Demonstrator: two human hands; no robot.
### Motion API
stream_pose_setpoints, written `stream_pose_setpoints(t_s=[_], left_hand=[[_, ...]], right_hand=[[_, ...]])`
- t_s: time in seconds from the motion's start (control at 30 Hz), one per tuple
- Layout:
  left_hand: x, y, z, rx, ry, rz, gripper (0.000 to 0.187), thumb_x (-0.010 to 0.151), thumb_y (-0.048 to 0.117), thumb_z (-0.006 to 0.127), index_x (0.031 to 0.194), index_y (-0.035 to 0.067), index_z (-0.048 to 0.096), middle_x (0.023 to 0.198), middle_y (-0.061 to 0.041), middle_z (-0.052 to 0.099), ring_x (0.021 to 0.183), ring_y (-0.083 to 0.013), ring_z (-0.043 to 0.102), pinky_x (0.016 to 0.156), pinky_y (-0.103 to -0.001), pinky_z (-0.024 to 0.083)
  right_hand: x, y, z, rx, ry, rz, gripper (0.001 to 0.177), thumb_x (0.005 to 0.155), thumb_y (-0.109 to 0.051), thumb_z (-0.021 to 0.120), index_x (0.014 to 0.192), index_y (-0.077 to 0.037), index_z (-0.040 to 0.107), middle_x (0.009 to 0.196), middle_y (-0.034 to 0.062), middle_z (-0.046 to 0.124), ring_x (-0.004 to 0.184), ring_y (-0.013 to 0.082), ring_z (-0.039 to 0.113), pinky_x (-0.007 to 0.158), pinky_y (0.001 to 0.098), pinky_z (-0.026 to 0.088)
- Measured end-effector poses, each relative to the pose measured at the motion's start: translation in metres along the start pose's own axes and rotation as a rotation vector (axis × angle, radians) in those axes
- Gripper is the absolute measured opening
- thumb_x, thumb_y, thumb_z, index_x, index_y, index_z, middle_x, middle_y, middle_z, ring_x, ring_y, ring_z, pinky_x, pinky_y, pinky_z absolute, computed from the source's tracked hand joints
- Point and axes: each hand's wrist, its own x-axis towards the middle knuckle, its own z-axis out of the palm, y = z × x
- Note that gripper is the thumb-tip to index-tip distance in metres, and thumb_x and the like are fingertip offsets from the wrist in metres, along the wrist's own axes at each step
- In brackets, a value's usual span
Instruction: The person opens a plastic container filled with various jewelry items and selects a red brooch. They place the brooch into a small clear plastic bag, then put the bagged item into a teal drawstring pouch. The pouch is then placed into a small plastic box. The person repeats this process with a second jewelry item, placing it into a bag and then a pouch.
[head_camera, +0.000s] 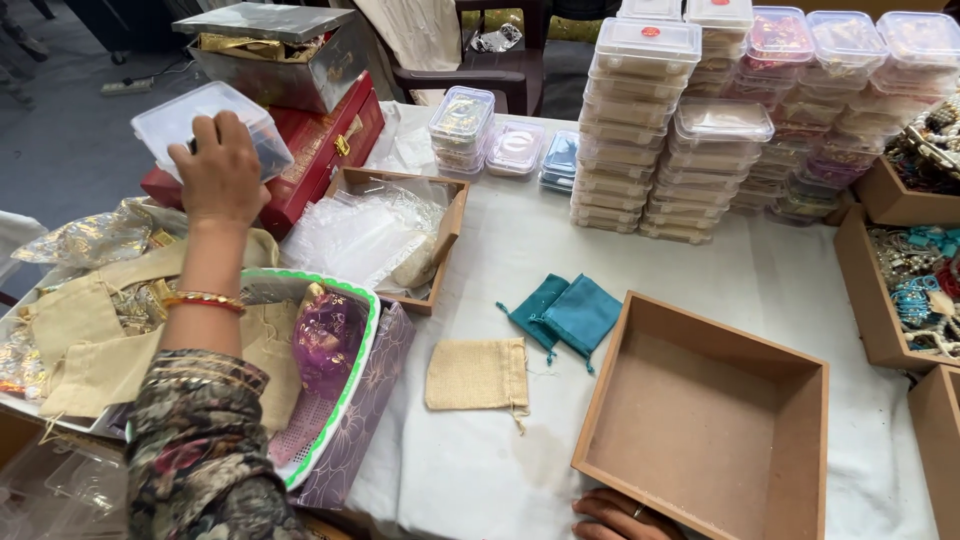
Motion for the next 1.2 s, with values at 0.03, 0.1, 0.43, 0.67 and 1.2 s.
stream_pose_setpoints(t_s=[0.03, 0.1, 0.43, 0.67, 1.2], left_hand=[[0.001, -0.006, -0.016, 0.003, -0.001, 0.001, 0.031, 0.083, 0.033, 0.079, 0.101, 0.014, 0.063, 0.105, 0.0, 0.049, 0.111, -0.0197, 0.047, 0.084, -0.039, 0.043], [-0.002, -0.021, -0.049, -0.078, 0.002, 0.022, 0.075, 0.061, 0.06, 0.088, 0.109, 0.008, 0.065, 0.116, -0.003, 0.051, 0.109, -0.0217, 0.05, 0.081, -0.04, 0.049], [-0.034, -0.031, -0.2, -0.55, 0.346, 0.184, 0.077, 0.07, 0.054, 0.09, 0.118, 0.004, 0.057, 0.113, -0.01, 0.051, 0.118, -0.028, 0.056, 0.086, -0.037, 0.058], [-0.069, -0.002, -0.311, -0.709, 0.625, 0.336, 0.077, 0.082, 0.065, 0.079, 0.123, 0.003, 0.061, 0.1, -0.01, 0.048, 0.092, -0.0262, 0.053, 0.07, -0.037, 0.052], [-0.174, 0.055, -0.413, -1.177, 0.715, 0.704, 0.058, 0.083, 0.046, 0.079, 0.12, 0.002, 0.07, 0.095, -0.007, 0.048, 0.08, -0.0241, 0.056, 0.062, -0.038, 0.052]], right_hand=[[0.0, 0.001, 0.002, 0.003, 0.0, -0.002, 0.024, 0.093, -0.034, 0.062, 0.108, -0.026, 0.079, 0.13, -0.0029, 0.072, 0.131, 0.0222, 0.061, 0.11, 0.0569, 0.036], [-0.001, 0.005, 0.007, -0.052, 0.063, -0.094, 0.024, 0.089, -0.033, 0.065, 0.105, -0.023, 0.078, 0.127, -0.0013, 0.071, 0.13, 0.0237, 0.06, 0.107, 0.0558, 0.039], [0.005, -0.041, -0.053, 0.123, 0.256, -0.274, 0.021, 0.088, -0.011, 0.078, 0.107, -0.005, 0.073, 0.119, 0.0118, 0.07, 0.117, 0.0307, 0.064, 0.097, 0.043, 0.053], [-0.024, -0.072, -0.108, -0.03, 0.701, -0.245, 0.017, 0.092, -0.005, 0.074, 0.109, -0.005, 0.071, 0.113, 0.0114, 0.071, 0.104, 0.0278, 0.071, 0.089, 0.037, 0.057], [-0.094, -0.025, -0.147, -0.504, 0.618, 0.213, 0.019, 0.084, -0.024, 0.078, 0.082, -0.012, 0.063, 0.067, 0.0046, 0.064, 0.064, 0.025, 0.065, 0.085, 0.0416, 0.051]])
